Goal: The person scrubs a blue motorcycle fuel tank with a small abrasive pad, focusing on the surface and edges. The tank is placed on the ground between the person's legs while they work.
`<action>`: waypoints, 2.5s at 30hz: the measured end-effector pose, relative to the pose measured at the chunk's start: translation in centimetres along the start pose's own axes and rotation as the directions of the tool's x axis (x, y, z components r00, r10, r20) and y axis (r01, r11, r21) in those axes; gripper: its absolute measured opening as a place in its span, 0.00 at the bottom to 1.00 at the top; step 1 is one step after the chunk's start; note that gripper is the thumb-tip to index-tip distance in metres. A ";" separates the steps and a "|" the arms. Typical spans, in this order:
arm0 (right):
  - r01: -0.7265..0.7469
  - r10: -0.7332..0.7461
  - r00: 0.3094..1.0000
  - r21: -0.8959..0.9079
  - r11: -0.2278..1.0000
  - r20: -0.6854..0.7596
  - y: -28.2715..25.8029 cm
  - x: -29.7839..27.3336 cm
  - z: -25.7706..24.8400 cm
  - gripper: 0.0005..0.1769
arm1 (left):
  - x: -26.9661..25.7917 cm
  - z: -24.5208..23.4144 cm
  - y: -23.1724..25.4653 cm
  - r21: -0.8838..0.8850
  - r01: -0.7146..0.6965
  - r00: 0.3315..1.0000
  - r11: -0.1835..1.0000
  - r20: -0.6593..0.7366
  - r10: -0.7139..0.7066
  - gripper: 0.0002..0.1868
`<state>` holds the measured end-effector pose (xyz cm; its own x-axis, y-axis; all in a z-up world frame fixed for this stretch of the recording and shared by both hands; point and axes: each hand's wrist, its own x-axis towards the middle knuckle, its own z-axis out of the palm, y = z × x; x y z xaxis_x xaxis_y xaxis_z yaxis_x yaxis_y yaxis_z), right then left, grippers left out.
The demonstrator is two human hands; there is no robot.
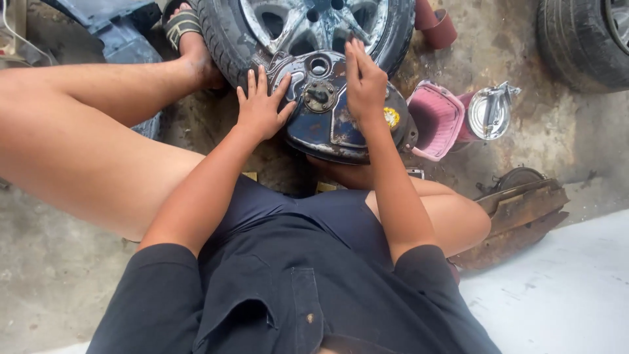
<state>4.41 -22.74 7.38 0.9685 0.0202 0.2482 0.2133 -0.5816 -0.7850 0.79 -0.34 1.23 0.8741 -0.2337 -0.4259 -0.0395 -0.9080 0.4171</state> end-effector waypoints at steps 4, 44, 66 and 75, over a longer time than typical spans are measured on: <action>-0.067 0.073 0.996 0.115 0.991 -0.053 -0.1 -1.5 -0.6 0.21 | 0.3 1.6 -0.2 -0.014 0.027 0.998 1.000 -0.053 -0.028 0.37; 0.424 -0.017 0.667 -0.361 0.831 0.745 -0.6 0.2 7.9 0.21 | -2.7 3.1 1.1 0.031 0.015 0.999 0.999 0.040 -0.017 0.37; 0.435 0.045 0.785 -0.602 0.670 0.618 0.6 -1.9 11.6 0.24 | -2.1 -0.6 -1.2 -0.244 0.251 0.941 0.937 0.288 -0.177 0.46; 0.415 0.081 0.788 -0.624 0.661 0.610 -0.6 -3.1 10.1 0.25 | -2.1 -1.1 -1.0 -0.256 0.292 0.916 0.922 0.352 -0.192 0.47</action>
<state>2.61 -14.21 1.34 0.8590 0.4649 -0.2145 0.4631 -0.8842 -0.0618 -0.47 1.44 2.62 0.6377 -0.1620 -0.7531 0.3425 -0.8161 0.4655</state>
